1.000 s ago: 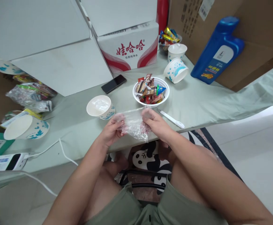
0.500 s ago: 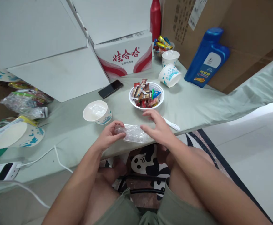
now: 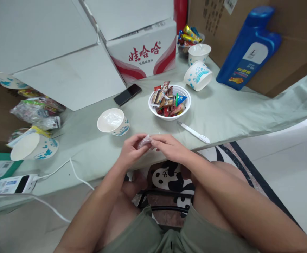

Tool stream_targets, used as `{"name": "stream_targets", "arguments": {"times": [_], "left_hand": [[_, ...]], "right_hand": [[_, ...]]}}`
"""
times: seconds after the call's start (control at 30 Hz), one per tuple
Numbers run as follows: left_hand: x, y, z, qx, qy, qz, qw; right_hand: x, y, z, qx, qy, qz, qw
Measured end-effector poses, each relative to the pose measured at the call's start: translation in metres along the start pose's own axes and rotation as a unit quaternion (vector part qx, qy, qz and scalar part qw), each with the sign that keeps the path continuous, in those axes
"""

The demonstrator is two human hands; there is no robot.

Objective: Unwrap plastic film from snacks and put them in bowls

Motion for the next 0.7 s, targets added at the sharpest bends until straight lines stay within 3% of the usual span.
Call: {"name": "stream_targets", "arguments": {"times": [0.07,0.13,0.2,0.27,0.33,0.43,0.5,0.6,0.7], "left_hand": [[-0.008,0.000,-0.026,0.014,0.090,-0.005,0.996],[-0.024,0.010,-0.063,0.050,0.222,0.013,0.974],[-0.040,0.030,-0.101,0.123,0.350,0.039,0.928],[-0.042,0.053,-0.127,0.244,0.395,0.031,0.885],[-0.025,0.068,-0.142,0.349,0.362,-0.024,0.864],[0.022,0.062,-0.149,0.301,0.185,-0.154,0.923],[0.050,0.052,-0.148,0.264,0.089,-0.224,0.934],[0.078,0.046,-0.154,0.414,0.067,-0.250,0.873],[0.090,0.049,-0.152,0.563,0.087,-0.197,0.798]], "right_hand": [[0.003,0.006,-0.003,0.026,0.034,-0.008,0.999],[0.006,0.011,-0.004,0.029,0.069,-0.010,0.997],[0.010,0.013,-0.001,0.016,0.070,-0.012,0.997],[0.015,0.013,0.006,-0.005,0.048,-0.018,0.999],[0.019,0.012,0.014,-0.027,0.023,-0.020,0.999],[0.024,0.014,0.025,-0.042,-0.006,-0.012,0.999],[0.027,0.016,0.030,-0.046,-0.025,0.000,0.999],[0.027,0.017,0.036,-0.052,-0.040,0.003,0.998],[0.025,0.014,0.039,-0.075,-0.048,-0.004,0.996]]}}
Point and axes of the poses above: each hand's wrist, its own x-axis towards the middle knuckle, its own z-axis out of the palm, y = z × x, the point moved 5 cm from there along x, towards the middle knuckle, and after that the axes turned 7 degrees about -y, right-handed, at the moved point
